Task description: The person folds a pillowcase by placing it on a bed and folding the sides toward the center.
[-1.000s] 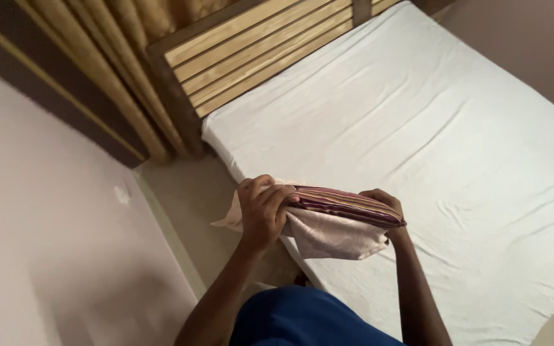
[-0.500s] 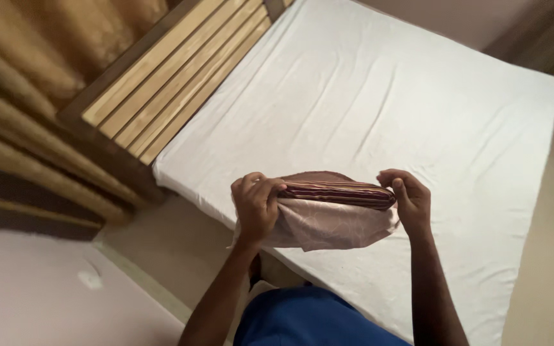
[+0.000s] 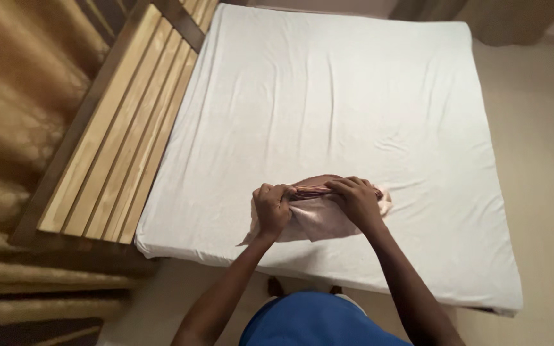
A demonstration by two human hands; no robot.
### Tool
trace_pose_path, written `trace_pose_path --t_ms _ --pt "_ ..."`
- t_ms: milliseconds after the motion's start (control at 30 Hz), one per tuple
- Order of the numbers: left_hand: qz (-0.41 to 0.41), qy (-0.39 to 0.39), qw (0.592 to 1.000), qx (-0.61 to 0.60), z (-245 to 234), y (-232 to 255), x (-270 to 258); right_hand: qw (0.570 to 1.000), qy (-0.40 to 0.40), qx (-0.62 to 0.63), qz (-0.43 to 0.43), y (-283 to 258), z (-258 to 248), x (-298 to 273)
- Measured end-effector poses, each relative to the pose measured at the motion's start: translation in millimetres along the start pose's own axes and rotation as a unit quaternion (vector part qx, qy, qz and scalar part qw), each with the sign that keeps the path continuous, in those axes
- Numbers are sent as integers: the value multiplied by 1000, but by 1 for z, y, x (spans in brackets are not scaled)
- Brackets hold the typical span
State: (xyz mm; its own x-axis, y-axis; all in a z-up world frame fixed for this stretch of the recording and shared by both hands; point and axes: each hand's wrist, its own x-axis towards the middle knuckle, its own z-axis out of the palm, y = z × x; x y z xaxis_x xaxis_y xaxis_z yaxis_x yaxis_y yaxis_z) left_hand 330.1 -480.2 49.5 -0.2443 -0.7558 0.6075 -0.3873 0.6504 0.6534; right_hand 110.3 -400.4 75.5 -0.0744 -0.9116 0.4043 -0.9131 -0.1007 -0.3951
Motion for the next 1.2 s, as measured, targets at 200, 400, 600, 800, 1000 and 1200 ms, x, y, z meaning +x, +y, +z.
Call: trace_pose_path --t_ms 200,400,600,800,1000,1200 --pt "-146 -112 983 31 55 -83 -50 992 -83 -10 90 63 113 -32" --pt "-199 -177 961 75 74 -118 -79 997 -19 -68 34 54 147 -54" --pt "-129 -202 970 36 71 -129 -66 997 -62 -18 43 51 157 -45" --pt "-128 -270 947 114 68 -122 -71 994 -93 46 -20 33 173 -41" --pt "-113 -286 948 79 44 -112 -76 993 -103 51 8 32 180 -49" --pt "-208 -315 917 130 33 -111 -83 990 -130 52 22 34 177 -53"
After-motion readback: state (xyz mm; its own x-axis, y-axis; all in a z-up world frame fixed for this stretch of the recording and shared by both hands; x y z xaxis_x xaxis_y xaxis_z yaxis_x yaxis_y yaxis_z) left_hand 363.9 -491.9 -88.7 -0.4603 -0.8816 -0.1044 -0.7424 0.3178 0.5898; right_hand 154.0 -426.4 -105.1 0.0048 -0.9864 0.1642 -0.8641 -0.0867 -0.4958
